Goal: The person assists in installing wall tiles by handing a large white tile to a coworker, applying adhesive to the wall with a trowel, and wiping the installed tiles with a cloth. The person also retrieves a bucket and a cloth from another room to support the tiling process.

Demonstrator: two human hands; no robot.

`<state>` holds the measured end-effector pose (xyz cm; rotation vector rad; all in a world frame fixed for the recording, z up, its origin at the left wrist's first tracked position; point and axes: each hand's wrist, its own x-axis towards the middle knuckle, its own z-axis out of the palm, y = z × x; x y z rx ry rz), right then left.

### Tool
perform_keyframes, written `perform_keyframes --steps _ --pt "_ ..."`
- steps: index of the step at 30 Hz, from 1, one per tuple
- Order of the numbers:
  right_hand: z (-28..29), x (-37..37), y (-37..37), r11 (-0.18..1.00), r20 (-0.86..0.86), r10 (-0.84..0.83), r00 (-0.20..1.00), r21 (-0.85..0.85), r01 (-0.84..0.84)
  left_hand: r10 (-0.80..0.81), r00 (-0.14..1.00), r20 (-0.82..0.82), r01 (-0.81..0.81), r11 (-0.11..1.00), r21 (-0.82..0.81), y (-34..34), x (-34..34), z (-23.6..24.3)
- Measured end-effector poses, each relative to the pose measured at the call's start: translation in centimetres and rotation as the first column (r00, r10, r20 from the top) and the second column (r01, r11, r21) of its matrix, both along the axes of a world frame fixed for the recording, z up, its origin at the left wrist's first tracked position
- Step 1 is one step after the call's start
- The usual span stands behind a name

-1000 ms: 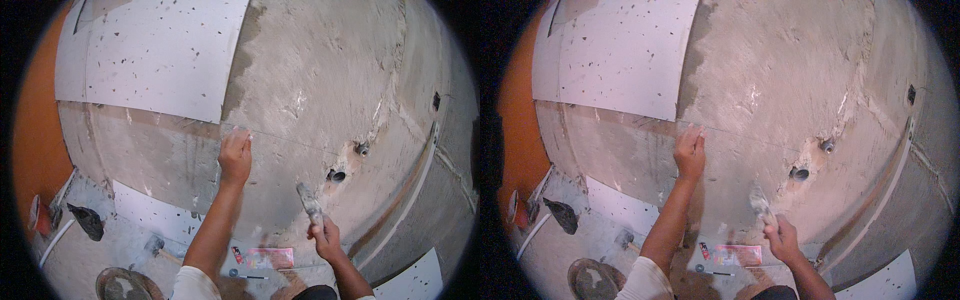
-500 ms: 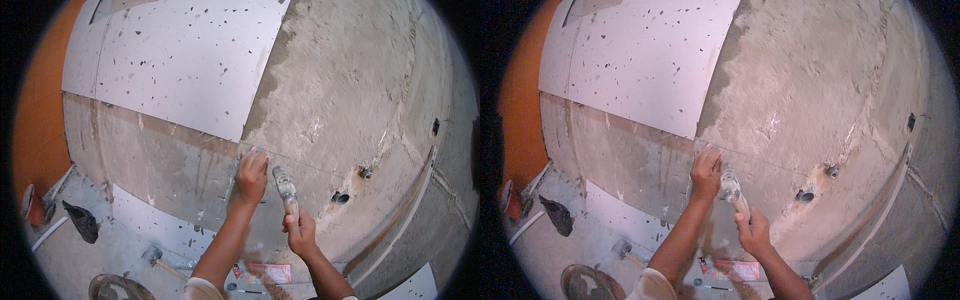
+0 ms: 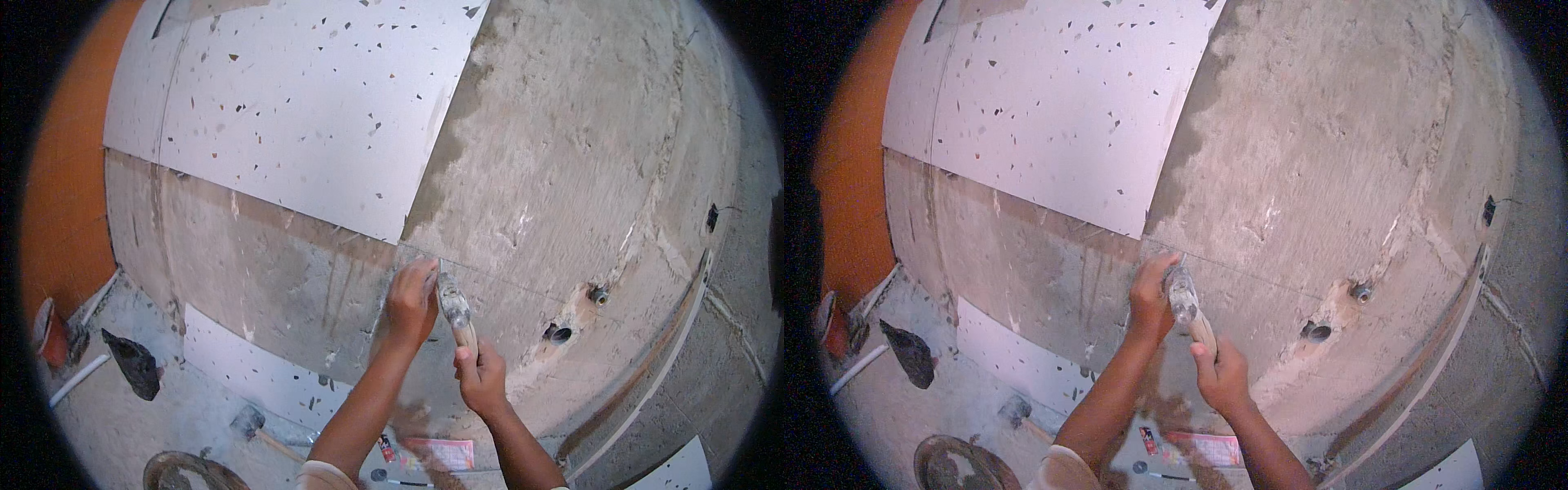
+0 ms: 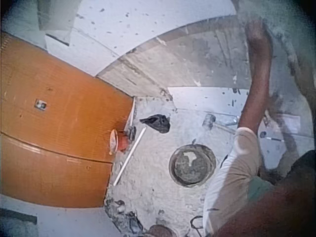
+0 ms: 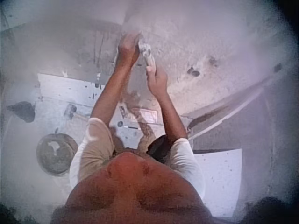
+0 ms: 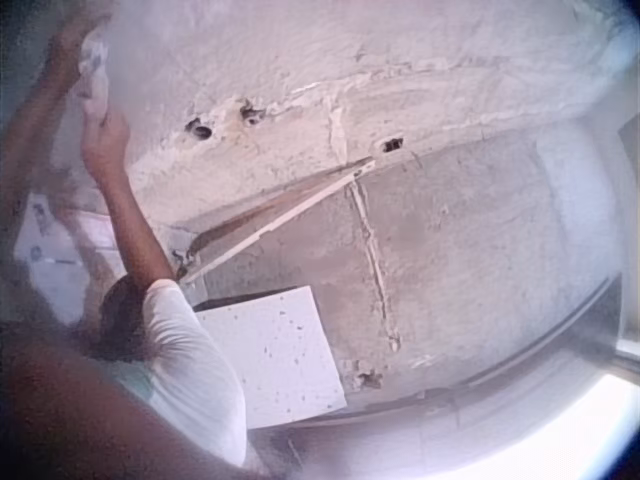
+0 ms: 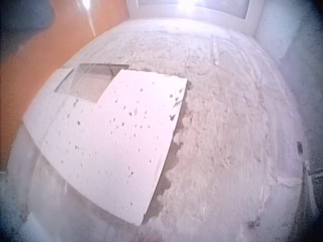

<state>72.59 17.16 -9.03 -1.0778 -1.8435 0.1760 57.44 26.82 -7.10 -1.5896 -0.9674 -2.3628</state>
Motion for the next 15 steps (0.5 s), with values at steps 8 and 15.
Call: perform_keyframes --steps 8,15 --pt "-0.1 0.0 -0.2 0.999 -0.01 0.009 1.0 0.033 -0.009 -0.661 0.042 0.749 0.999 0.02 -0.039 -1.0 -1.6 0.5" --pt "-0.5 -0.2 0.0 0.999 -0.02 -0.009 1.0 0.042 0.01 -0.607 -0.276 0.745 0.96 -0.22 0.176 0.1 -2.0 0.3"
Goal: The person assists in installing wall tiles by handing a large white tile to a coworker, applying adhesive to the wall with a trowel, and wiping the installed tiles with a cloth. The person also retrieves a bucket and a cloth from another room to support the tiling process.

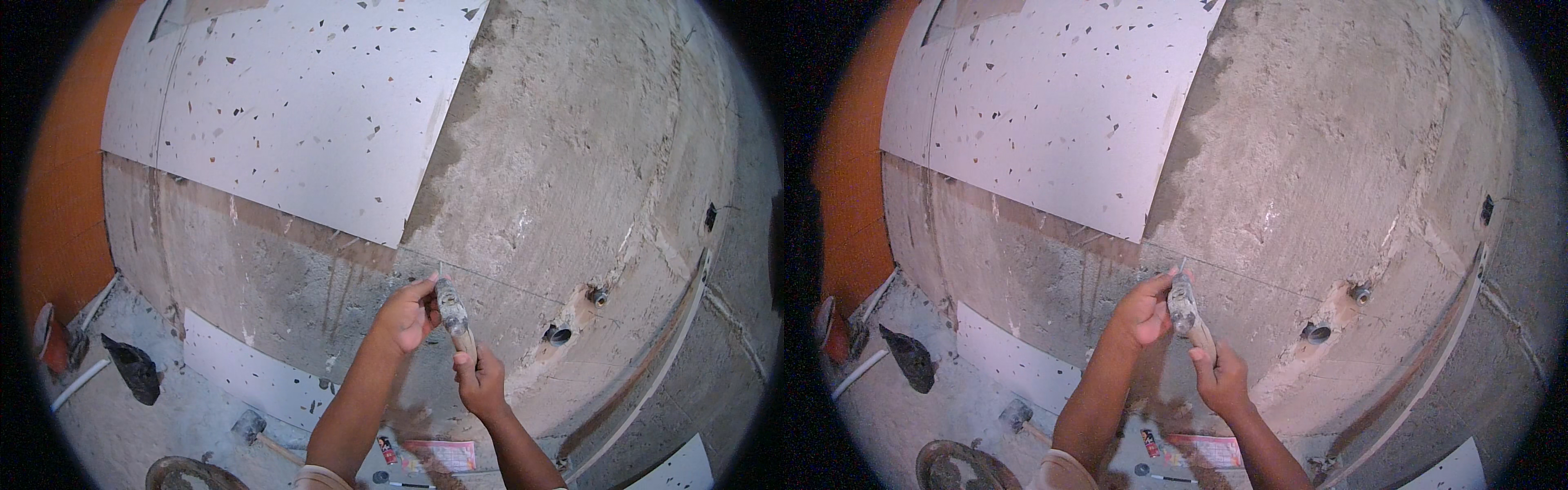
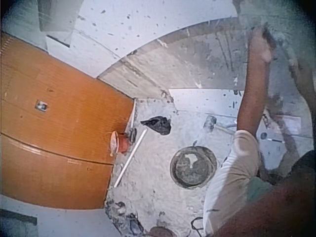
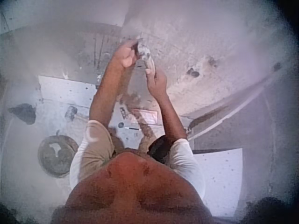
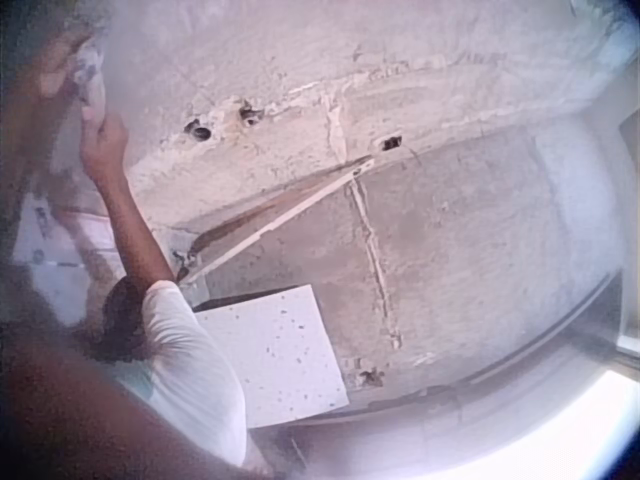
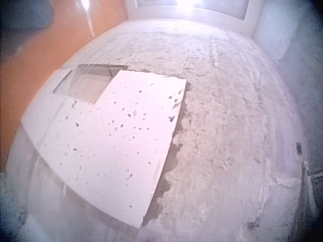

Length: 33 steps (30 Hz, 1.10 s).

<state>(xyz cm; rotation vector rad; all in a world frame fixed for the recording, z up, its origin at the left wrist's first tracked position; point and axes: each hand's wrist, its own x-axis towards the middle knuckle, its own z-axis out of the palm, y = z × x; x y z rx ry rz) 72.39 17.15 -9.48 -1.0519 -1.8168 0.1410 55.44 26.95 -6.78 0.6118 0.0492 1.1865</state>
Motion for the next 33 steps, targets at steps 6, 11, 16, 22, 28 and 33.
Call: perform_keyframes --steps 6,11,16,22,28,33 --pt "0.5 -0.2 -0.5 0.999 0.043 -0.034 0.998 -0.014 0.035 -0.006 0.999 0.039 0.011 0.994 -0.109 -0.1 0.2 0.5" --pt "0.6 -0.6 -1.1 0.99 0.093 0.006 0.996 0.141 -0.019 -0.083 0.994 0.065 0.09 0.99 -0.106 -0.4 0.0 1.1" --pt "1.0 -0.8 -0.4 0.997 0.065 -0.062 0.996 0.044 0.059 0.07 0.997 0.02 -0.066 0.986 -0.153 -0.6 0.8 1.1" --pt "0.7 -0.8 -1.1 0.988 0.151 -0.031 0.988 0.153 0.008 -0.104 0.994 0.044 0.106 0.994 -0.032 0.4 -0.2 0.7" --pt "0.8 -1.1 -0.1 0.994 0.062 -0.067 0.996 0.091 0.061 0.065 0.997 0.044 -0.057 0.986 -0.159 0.4 1.0 0.6" --pt "0.5 -0.8 -0.4 0.976 0.142 -0.009 0.99 0.216 -0.022 -0.068 0.997 0.038 0.07 0.994 -0.078 0.8 0.1 0.5"
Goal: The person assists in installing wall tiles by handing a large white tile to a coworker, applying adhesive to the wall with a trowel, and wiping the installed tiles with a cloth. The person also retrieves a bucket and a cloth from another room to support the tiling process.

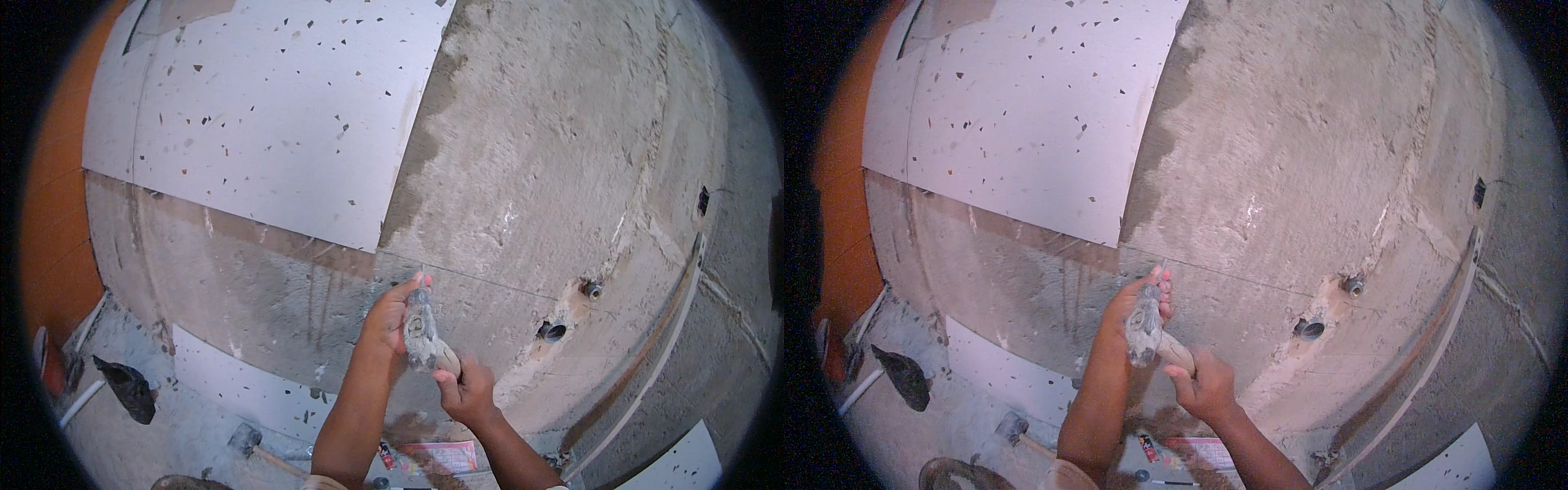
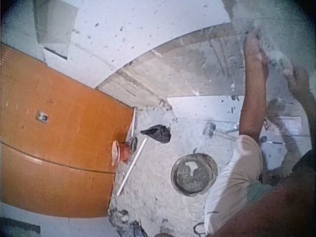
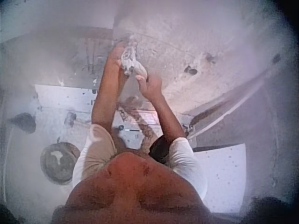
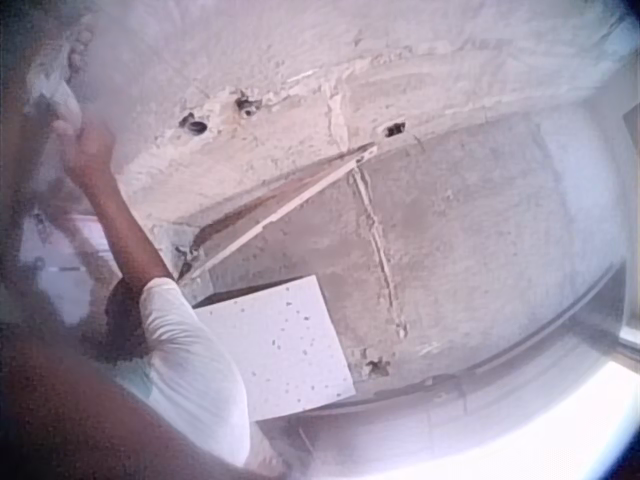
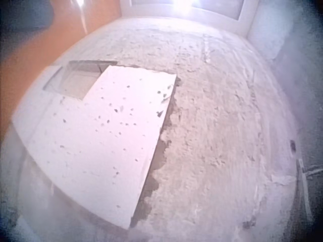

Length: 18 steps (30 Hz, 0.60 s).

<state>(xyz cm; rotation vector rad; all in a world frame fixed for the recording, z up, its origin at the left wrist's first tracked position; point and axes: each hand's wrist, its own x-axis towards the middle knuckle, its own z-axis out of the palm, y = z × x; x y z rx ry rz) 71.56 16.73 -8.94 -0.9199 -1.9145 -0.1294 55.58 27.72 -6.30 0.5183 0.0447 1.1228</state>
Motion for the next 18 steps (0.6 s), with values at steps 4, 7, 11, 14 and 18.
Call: perform_keyframes --steps 4,7,11,14,18 --pt "0.1 -0.1 0.6 0.98 -0.028 -0.124 0.992 -0.161 0.118 0.057 0.998 0.009 -0.057 0.998 -0.008 0.3 0.5 -0.2" --pt "0.0 0.0 0.9 0.991 -0.046 -0.082 0.996 -0.113 0.077 0.079 0.997 -0.009 -0.079 0.997 -0.016 0.3 0.6 -0.1" --pt "-0.6 0.3 1.2 0.995 -0.017 -0.077 0.997 -0.07 0.076 0.079 0.997 -0.017 -0.08 0.994 -0.072 -0.1 0.5 0.4" --pt "-1.1 0.2 1.8 0.993 -0.053 -0.094 0.994 -0.07 0.09 0.139 0.989 -0.057 -0.144 0.986 -0.087 -0.5 0.8 0.7" --pt "-1.4 0.2 2.2 0.999 -0.087 -0.031 0.996 -0.021 0.03 0.118 0.991 -0.064 -0.123 0.989 -0.083 -0.8 0.6 1.2"
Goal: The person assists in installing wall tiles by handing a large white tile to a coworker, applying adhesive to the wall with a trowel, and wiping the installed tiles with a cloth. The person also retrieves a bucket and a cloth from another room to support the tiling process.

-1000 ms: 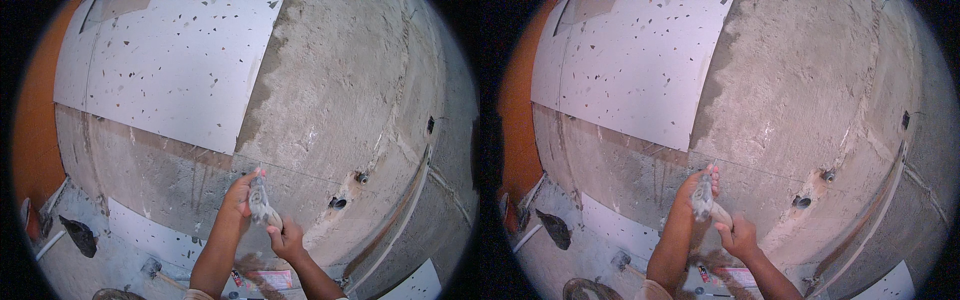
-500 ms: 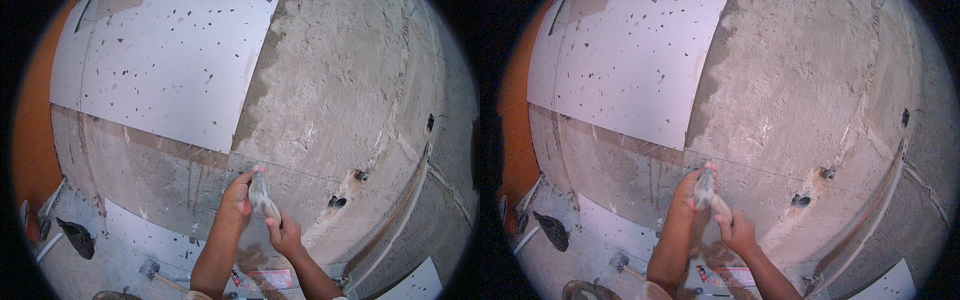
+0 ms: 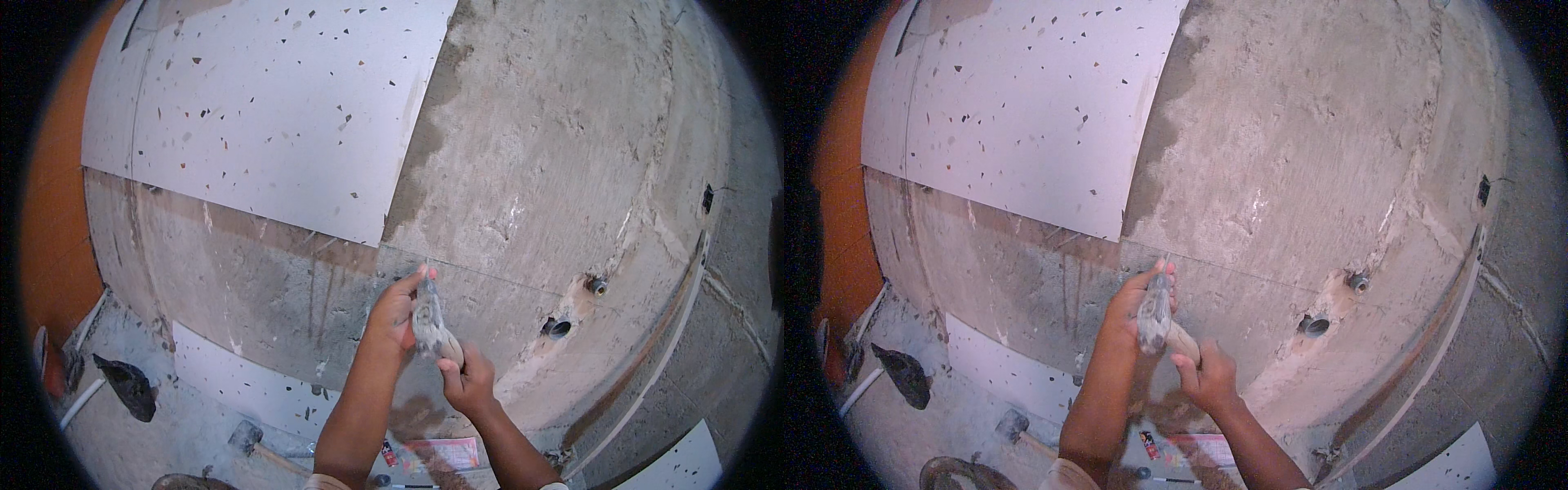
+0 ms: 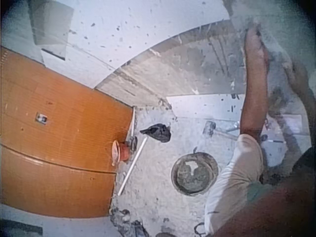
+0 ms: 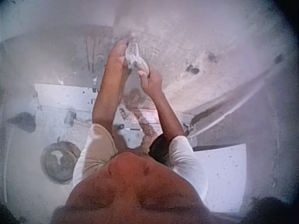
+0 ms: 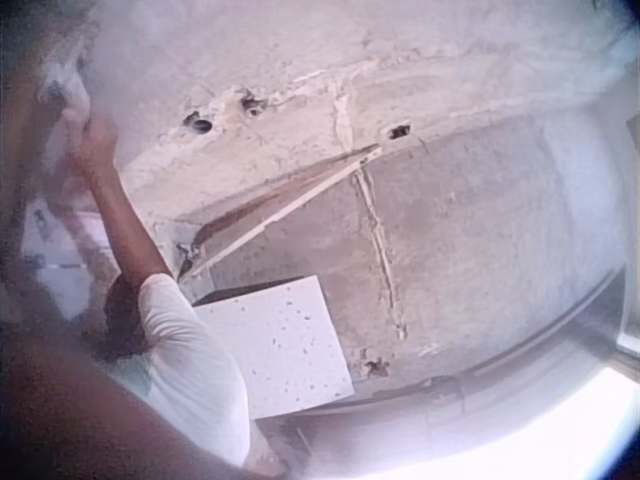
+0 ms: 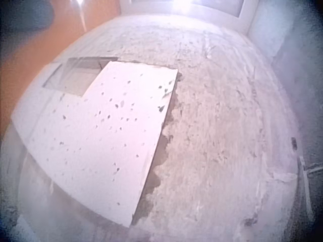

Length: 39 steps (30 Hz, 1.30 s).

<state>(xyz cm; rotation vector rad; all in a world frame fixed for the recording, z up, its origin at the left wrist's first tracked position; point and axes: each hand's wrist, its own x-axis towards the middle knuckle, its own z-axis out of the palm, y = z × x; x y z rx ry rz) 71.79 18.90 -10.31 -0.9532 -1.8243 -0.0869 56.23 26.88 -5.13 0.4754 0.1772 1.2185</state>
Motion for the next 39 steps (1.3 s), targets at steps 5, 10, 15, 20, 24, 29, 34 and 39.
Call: perform_keyframes --steps 5,10,15,20,24,29,34,39 --pt "-0.2 0.5 0.0 0.998 -0.018 -0.042 0.999 -0.056 0.041 0.05 0.997 0.06 -0.049 0.998 -0.029 0.1 0.7 -0.1" --pt "-1.1 1.6 0.3 0.999 -0.151 0.003 0.989 -0.038 -0.009 0.524 0.783 -0.335 -0.466 0.851 0.242 0.3 0.3 -1.3" --pt "-1.5 3.0 0.7 0.998 -0.283 0.067 0.957 0.012 -0.066 0.935 -0.259 -0.244 -0.563 0.059 0.824 -0.5 -0.2 -2.3" --pt "-1.6 3.2 0.3 0.998 -0.292 0.046 0.955 0.05 -0.033 0.788 -0.614 -0.053 -0.422 -0.271 0.865 -1.1 -0.1 -2.1" --pt "-1.4 3.0 -0.5 0.999 -0.197 0.033 0.98 0.036 -0.027 0.85 -0.501 -0.165 -0.538 -0.156 0.829 -1.0 0.1 -1.9" --pt "-0.8 2.5 -1.0 0.999 -0.083 0.034 0.996 0.029 -0.032 0.839 -0.496 -0.223 -0.536 -0.093 0.839 -0.3 0.1 -2.3" --pt "-0.2 1.7 -0.9 0.997 0.088 0.015 0.996 0.075 -0.022 0.853 -0.494 -0.171 -0.532 -0.141 0.835 1.0 -0.2 -3.0" --pt "0.3 0.7 -0.5 0.993 0.145 -0.043 0.988 0.111 0.027 0.868 -0.486 -0.105 -0.561 -0.218 0.799 1.8 0.0 -3.2"
